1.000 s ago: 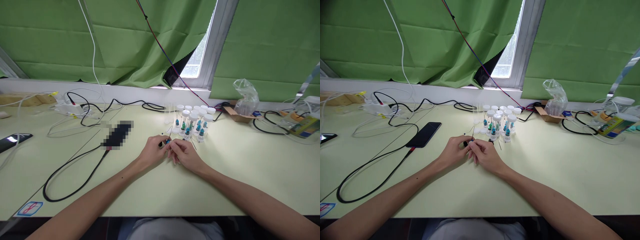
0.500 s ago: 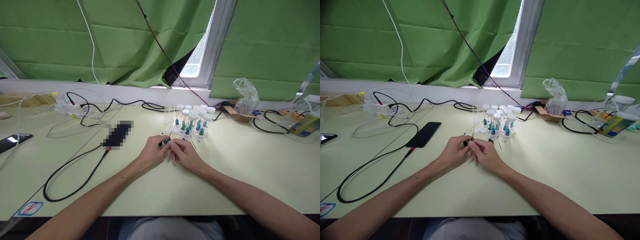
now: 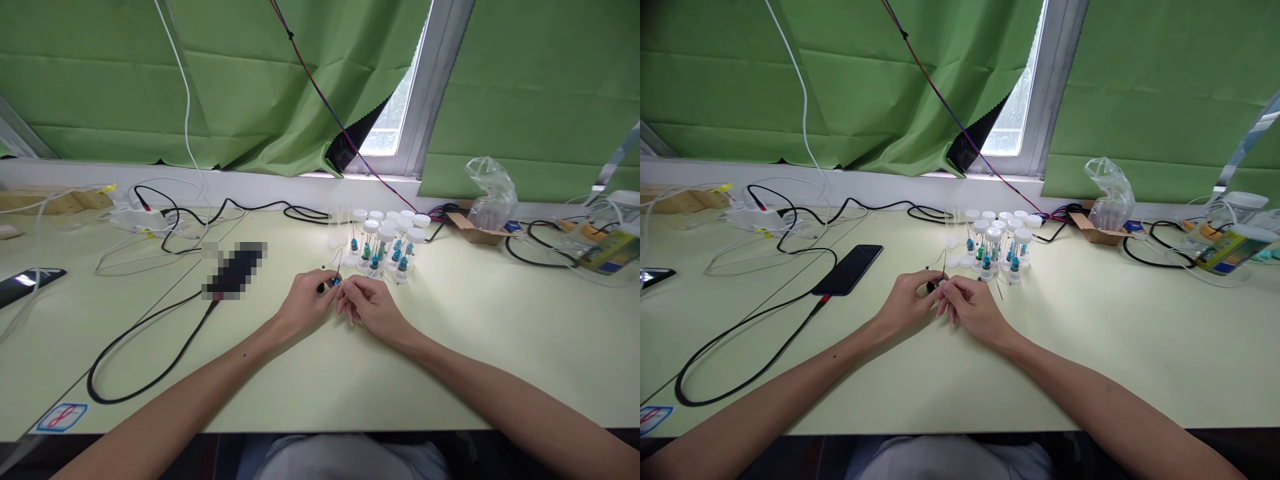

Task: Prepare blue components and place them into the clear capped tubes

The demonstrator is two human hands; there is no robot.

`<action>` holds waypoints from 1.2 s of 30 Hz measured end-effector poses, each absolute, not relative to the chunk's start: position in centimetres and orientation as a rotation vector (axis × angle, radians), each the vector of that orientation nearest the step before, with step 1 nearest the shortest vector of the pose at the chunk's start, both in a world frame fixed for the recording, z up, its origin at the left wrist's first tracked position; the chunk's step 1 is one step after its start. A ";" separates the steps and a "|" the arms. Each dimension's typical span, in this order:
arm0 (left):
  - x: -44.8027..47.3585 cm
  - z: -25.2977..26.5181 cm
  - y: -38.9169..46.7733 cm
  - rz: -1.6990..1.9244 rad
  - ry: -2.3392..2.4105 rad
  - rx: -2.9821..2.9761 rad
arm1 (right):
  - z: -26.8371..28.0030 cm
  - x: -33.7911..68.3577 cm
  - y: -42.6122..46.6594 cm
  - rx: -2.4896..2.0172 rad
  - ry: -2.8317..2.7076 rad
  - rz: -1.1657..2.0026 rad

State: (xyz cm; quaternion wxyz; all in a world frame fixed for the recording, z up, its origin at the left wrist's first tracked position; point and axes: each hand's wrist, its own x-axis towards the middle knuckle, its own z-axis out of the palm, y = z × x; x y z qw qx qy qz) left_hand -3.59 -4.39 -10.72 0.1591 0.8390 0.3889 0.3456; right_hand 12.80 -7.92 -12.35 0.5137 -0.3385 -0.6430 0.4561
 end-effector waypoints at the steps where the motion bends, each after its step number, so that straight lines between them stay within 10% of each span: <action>1: -3.6 -10.7 -4.4 0.992 1.106 2.396 | -12.3 12.8 -7.9 -0.810 -1.542 1.105; 36: -3.6 -10.6 -4.4 0.990 1.008 2.313 | -12.3 12.8 -7.7 -0.673 -1.483 1.273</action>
